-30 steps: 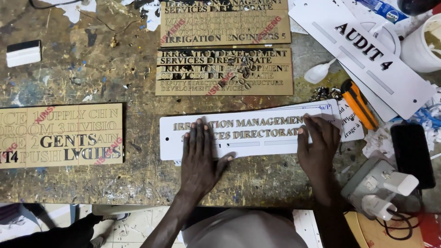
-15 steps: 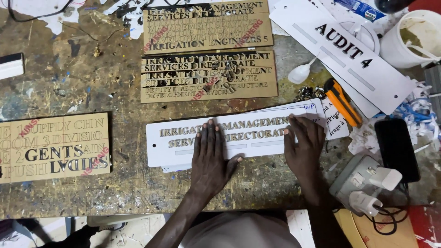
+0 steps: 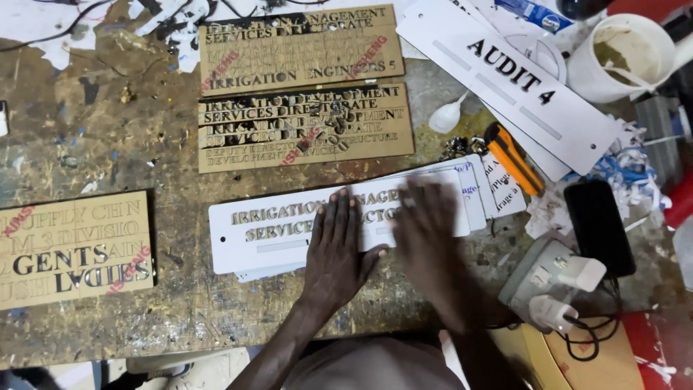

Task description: The person is using a utility knife to trim the excess material from the edges of a white sign on a workbench.

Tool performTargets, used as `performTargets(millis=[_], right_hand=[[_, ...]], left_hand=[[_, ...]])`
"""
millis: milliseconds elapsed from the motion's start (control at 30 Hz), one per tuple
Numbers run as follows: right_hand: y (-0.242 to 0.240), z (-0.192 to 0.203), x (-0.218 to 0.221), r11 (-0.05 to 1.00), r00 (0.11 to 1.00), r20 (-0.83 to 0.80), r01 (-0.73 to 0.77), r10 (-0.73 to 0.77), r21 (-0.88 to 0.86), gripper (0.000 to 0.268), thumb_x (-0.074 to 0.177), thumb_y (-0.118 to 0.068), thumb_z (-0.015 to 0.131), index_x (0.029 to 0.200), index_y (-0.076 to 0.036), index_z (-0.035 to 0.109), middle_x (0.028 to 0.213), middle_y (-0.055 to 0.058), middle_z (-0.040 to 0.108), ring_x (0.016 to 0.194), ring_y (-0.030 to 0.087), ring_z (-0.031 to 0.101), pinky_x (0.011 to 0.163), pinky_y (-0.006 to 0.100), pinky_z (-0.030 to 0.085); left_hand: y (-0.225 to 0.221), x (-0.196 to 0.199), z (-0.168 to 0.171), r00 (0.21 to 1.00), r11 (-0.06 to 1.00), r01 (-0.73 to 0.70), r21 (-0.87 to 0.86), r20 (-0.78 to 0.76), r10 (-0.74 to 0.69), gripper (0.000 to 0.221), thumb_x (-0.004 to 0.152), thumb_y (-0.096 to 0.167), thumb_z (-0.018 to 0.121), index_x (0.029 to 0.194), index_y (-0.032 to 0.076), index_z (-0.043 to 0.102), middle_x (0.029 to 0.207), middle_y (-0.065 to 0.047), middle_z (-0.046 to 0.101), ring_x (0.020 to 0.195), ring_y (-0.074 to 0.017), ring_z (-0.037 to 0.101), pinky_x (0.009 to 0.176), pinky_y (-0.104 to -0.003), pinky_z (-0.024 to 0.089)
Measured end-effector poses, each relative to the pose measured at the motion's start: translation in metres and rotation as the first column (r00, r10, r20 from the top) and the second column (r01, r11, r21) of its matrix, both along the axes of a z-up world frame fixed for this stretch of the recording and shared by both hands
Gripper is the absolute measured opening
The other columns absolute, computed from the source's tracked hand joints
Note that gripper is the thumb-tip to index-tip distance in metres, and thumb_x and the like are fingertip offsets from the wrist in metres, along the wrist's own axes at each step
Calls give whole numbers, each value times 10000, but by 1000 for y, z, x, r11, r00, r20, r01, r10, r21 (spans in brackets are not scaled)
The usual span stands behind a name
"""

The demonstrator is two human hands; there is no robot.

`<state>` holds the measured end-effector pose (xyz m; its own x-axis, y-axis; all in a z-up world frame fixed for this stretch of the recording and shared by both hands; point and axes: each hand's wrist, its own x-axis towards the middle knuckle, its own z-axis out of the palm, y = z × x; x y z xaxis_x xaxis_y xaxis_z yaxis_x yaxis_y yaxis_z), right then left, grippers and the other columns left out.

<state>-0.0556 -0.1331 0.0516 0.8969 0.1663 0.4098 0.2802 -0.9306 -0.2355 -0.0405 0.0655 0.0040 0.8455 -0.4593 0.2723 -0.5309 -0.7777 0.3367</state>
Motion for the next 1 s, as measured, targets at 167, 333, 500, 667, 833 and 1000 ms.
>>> performTargets(millis=[167,333,500,667,833,1000], right_hand=[[34,-17,3,983,983,31,-181,181,14,545,1106,-312,669,1559,-9,649,1622,250,623,1535,510,539,1282,660,346],[24,-31,-5,981,980,-140,-155,139,-113,707,1199,-422,480,1770,-29,341,1874,189,303,1759,366,246,1449,544,156],[-6,-36,-3,918,968,-240,-160,75,-361,767,1212,-516,278,1828,-82,135,1923,163,81,1777,335,79,1421,532,61],[-32,-52,-5,965,967,-248,-119,60,-233,772,1195,-509,335,1812,-75,168,1917,159,128,1780,340,113,1428,560,88],[-44,-52,-9,984,992,-128,-23,1,-174,718,1203,-453,397,1809,-96,258,1907,126,248,1777,314,233,1443,557,166],[-40,-42,-11,993,999,-48,2,-7,-114,674,1239,-462,369,1799,-88,336,1880,124,343,1756,314,313,1426,561,246]], left_hand=[[12,1,-3,998,997,30,65,53,-34,1005,999,579,660,1740,-43,387,1809,-279,397,1704,-444,327,1421,-558,167],[42,7,-11,978,906,16,424,181,-102,1053,1112,772,320,1825,33,86,1924,-187,52,1788,-352,36,1460,-474,40],[62,9,-4,982,921,40,387,156,-108,1010,1128,750,277,1839,64,64,1927,-157,61,1792,-304,42,1454,-456,38],[84,8,-8,984,932,45,358,144,-103,1025,1114,790,251,1836,84,76,1933,-129,54,1793,-294,35,1457,-448,26],[107,8,-3,990,934,29,357,122,-78,1001,1119,795,122,1830,96,23,1923,-126,8,1784,-279,-21,1443,-444,-40],[128,9,4,999,963,19,270,-43,-7,956,1110,776,45,1822,139,14,1918,-122,-21,1772,-291,-42,1404,-473,-26]])
